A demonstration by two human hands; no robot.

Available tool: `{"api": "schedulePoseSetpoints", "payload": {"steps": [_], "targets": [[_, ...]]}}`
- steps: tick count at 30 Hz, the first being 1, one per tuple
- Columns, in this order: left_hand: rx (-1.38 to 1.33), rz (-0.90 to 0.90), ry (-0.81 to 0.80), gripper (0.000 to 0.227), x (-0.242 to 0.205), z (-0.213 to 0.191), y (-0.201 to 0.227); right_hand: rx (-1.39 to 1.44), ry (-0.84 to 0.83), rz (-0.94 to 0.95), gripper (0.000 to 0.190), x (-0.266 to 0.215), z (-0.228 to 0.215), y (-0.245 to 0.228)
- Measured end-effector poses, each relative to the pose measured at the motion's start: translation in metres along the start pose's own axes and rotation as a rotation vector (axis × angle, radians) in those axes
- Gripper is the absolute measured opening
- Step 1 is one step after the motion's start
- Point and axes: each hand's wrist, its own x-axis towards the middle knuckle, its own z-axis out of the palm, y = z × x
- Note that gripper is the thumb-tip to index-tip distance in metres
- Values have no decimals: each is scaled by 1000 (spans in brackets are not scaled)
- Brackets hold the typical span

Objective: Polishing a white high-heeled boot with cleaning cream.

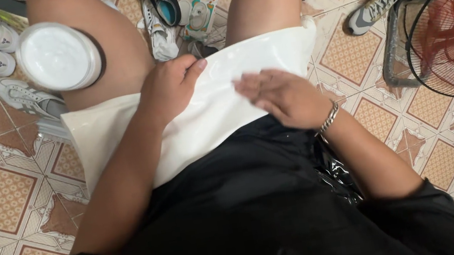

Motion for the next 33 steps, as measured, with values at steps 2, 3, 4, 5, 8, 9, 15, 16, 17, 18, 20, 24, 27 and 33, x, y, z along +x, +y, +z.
{"api": "schedulePoseSetpoints", "payload": {"steps": [2, 3, 4, 5, 8, 9, 15, 16, 17, 18, 20, 24, 27, 33], "targets": [[0, -14, 14, 39, -1, 1, 0, -284, 163, 84, 48, 15, -6, -4], [-1, -11, 17, 39, 1, 2, -2, -288, 163, 83, 48, 23, -4, -7], [-8, 1, 44, 39, 2, 2, -4, -288, 208, 72, 49, 30, -1, -10], [-14, 10, 71, 38, 4, 3, -5, -285, 251, 60, 51, 38, 1, -12], [6, -14, 25, 41, 6, 0, -8, -176, 107, -29, 47, 39, 13, -15], [5, -15, 23, 41, 6, -1, -7, -175, 106, -27, 47, 32, 11, -19], [15, -11, -1, 40, 3, -5, -4, 31, -11, 15, 39, -5, -1, -19], [14, -6, 9, 39, 2, -5, -4, -53, 10, 39, 39, -5, -5, -18], [12, -2, 22, 38, 2, -4, -3, -138, 30, 61, 39, -6, -9, -16], [10, -4, 24, 38, 1, -3, -3, -138, 27, 60, 39, 0, -7, -19], [2, 42, 54, 36, 1, -1, -5, -286, 225, 102, 39, 13, -4, -25], [5, 27, 57, 35, 3, -2, -7, -336, 275, 126, 35, 17, 11, -38], [31, 26, 42, 38, 2, -1, -10, -321, 196, 155, 32, 4, 11, -54], [-6, 48, 66, 37, 2, 3, -11, -386, 249, 224, 34, 13, 7, -44]]}}
